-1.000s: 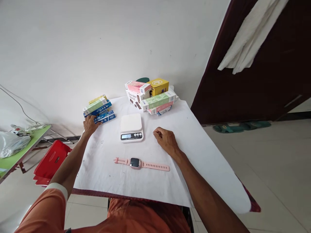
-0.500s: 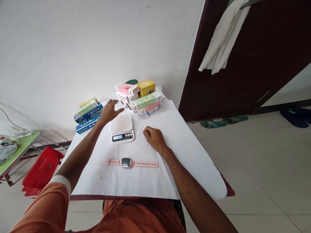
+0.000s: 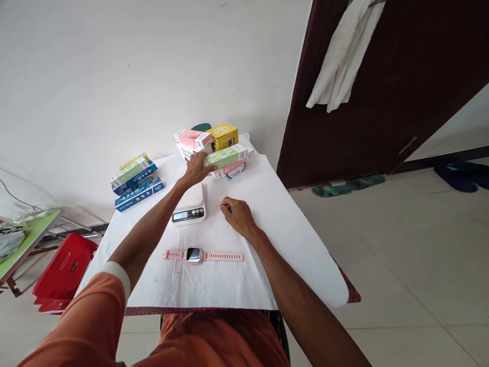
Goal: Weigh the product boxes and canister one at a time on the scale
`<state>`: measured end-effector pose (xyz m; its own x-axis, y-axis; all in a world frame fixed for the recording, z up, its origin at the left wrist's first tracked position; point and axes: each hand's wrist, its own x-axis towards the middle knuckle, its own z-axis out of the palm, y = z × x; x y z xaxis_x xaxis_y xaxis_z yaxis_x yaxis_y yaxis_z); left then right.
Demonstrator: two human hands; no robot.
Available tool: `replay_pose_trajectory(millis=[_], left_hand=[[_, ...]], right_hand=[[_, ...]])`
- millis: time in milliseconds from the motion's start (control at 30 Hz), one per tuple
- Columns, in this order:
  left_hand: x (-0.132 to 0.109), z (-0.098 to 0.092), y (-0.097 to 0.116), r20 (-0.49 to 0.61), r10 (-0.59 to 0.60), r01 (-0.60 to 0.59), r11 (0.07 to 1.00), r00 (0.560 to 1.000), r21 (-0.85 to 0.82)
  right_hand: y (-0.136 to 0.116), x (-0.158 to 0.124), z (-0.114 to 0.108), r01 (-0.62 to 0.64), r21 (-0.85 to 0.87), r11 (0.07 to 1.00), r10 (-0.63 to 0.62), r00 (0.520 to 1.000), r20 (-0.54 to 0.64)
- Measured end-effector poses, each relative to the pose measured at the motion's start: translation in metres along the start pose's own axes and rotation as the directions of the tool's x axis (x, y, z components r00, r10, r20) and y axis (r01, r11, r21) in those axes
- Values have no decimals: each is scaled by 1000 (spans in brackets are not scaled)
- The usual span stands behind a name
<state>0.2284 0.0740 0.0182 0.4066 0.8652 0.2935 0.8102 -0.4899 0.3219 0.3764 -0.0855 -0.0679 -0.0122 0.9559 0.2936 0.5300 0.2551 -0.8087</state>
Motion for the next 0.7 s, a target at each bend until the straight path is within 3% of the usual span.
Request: replay_pose_trajectory(millis=[167,333,500,700], left_hand=[[-56,-42,-27,-2,69,-69,994,998,-87],[-120,-75,-69,-21,-20,18,994,1000,-103],[-152,-74,-98,49,-119,123,989,992,-77],[-154,-57,-105,73,-77,82,993,994,-79]], right_hand=[[1,1,0,3,-6,1000,-3,1000,-1],[2,3,1,5,-15,1000,-5,1000,-12],[3,2,1,17,-22,1000,-18,1000,-21],[0,-1,-1,-8,-23,1000,8,1000,-13]])
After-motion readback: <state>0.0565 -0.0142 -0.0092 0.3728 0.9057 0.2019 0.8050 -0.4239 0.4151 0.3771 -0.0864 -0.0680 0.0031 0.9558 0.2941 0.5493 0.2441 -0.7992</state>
